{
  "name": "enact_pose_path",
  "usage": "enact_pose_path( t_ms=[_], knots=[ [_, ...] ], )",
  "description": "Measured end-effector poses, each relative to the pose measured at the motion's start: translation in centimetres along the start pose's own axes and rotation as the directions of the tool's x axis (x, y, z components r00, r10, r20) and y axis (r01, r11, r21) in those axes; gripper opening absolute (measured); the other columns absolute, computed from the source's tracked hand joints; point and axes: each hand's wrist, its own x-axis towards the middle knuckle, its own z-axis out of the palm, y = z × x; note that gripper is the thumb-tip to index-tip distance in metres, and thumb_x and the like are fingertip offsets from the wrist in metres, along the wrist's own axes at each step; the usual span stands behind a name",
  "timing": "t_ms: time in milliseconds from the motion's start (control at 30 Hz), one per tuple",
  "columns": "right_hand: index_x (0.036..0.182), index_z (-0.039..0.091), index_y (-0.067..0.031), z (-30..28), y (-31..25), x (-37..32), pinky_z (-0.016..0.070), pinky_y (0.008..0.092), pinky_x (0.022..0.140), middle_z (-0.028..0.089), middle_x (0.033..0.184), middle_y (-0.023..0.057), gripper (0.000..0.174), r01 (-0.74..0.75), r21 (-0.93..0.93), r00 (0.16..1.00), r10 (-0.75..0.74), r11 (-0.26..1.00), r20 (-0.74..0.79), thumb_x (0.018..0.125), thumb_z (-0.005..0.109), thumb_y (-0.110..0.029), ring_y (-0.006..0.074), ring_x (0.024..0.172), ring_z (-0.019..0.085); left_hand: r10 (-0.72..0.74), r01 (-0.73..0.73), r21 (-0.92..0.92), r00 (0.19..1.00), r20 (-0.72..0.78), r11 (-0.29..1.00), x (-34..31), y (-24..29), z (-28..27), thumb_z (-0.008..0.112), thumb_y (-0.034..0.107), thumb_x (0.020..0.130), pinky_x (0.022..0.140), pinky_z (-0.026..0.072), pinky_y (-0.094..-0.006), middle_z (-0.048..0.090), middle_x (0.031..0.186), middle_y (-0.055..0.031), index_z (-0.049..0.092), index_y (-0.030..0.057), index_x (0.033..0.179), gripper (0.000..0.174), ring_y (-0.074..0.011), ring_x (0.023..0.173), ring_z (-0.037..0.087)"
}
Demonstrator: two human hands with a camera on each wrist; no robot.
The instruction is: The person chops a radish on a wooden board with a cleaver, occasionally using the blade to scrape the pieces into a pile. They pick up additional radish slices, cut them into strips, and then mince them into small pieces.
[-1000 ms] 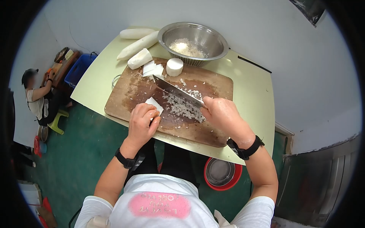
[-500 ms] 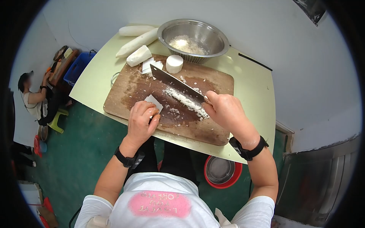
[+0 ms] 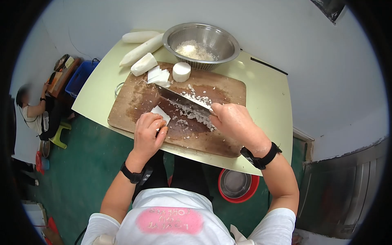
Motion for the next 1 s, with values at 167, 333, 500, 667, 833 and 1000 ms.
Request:
enact_pose_path(
  t_ms=[167, 333, 500, 667, 833, 1000],
  knots=[
    [0.083, 0.057, -0.0014, -1.2, 0.6, 0.2, 0.0498, 0.0489, 0.064, 0.062, 0.070, 0.0203, 0.015, -0.047, 0.017, 0.997, 0.048, 0.999, -0.061, 0.085, 0.062, -0.015, 0.0405, 0.071, 0.062, 0.016, -0.016, 0.007, 1.000, 0.012, 1.000, 0.0, -0.1, -0.2, 0.072, 0.009, 0.075, 0.085, 0.0464, -0.0433, 0.063, 0.100, -0.0091, 0.064, 0.0038, 0.088, 0.016, -0.0308, 0.101, 0.058],
    [0.082, 0.057, -0.0021, -0.2, 1.7, -0.2, 0.0495, 0.0482, 0.062, 0.061, 0.068, 0.0196, 0.016, -0.001, -0.020, 0.999, 0.000, 1.000, -0.052, 0.085, 0.064, -0.016, 0.0401, 0.070, 0.062, 0.007, -0.007, -0.004, 1.000, -0.011, 1.000, 0.0, -0.2, 0.0, 0.072, 0.006, 0.074, 0.084, 0.0468, -0.0431, 0.063, 0.098, -0.0108, 0.065, 0.0029, 0.088, 0.016, -0.0319, 0.097, 0.058],
    [0.083, 0.058, -0.0016, -1.9, 1.6, -0.6, 0.0497, 0.0482, 0.062, 0.060, 0.068, 0.0208, 0.016, -0.134, 0.044, 0.990, 0.136, 0.990, -0.042, 0.084, 0.065, -0.015, 0.0412, 0.070, 0.062, 0.007, -0.007, 0.002, 1.000, -0.001, 1.000, 0.1, 0.1, -0.4, 0.072, 0.007, 0.074, 0.084, 0.0468, -0.0430, 0.063, 0.098, -0.0108, 0.065, 0.0030, 0.087, 0.015, -0.0320, 0.097, 0.059],
    [0.082, 0.058, -0.0018, -0.3, 2.9, -1.2, 0.0491, 0.0479, 0.061, 0.061, 0.068, 0.0207, 0.015, -0.085, -0.019, 0.994, 0.083, 0.996, -0.075, 0.084, 0.064, -0.015, 0.0410, 0.068, 0.061, -0.003, 0.003, -0.007, 1.000, -0.013, 1.000, 0.3, 0.0, 0.2, 0.072, 0.007, 0.075, 0.084, 0.0468, -0.0430, 0.063, 0.098, -0.0109, 0.066, 0.0034, 0.087, 0.014, -0.0321, 0.098, 0.058],
    [0.084, 0.059, -0.0015, -1.2, 1.5, -0.9, 0.0497, 0.0482, 0.063, 0.061, 0.069, 0.0208, 0.013, -0.087, 0.063, 0.994, 0.090, 0.994, -0.054, 0.085, 0.062, -0.014, 0.0409, 0.069, 0.062, 0.016, -0.015, 0.005, 1.000, -0.009, 1.000, 0.2, 0.1, -0.2, 0.071, 0.006, 0.075, 0.083, 0.0472, -0.0430, 0.063, 0.097, -0.0114, 0.065, 0.0028, 0.086, 0.013, -0.0325, 0.097, 0.058],
    [0.083, 0.059, -0.0014, -0.6, 1.3, -1.0, 0.0498, 0.0479, 0.063, 0.062, 0.070, 0.0199, 0.014, -0.054, -0.012, 0.998, 0.054, 0.998, -0.017, 0.086, 0.062, -0.015, 0.0401, 0.070, 0.063, 0.014, -0.014, 0.000, 1.000, -0.013, 1.000, 0.2, 0.1, 0.0, 0.071, 0.005, 0.075, 0.084, 0.0471, -0.0427, 0.063, 0.097, -0.0113, 0.065, 0.0025, 0.087, 0.014, -0.0326, 0.096, 0.058]
  ],
)
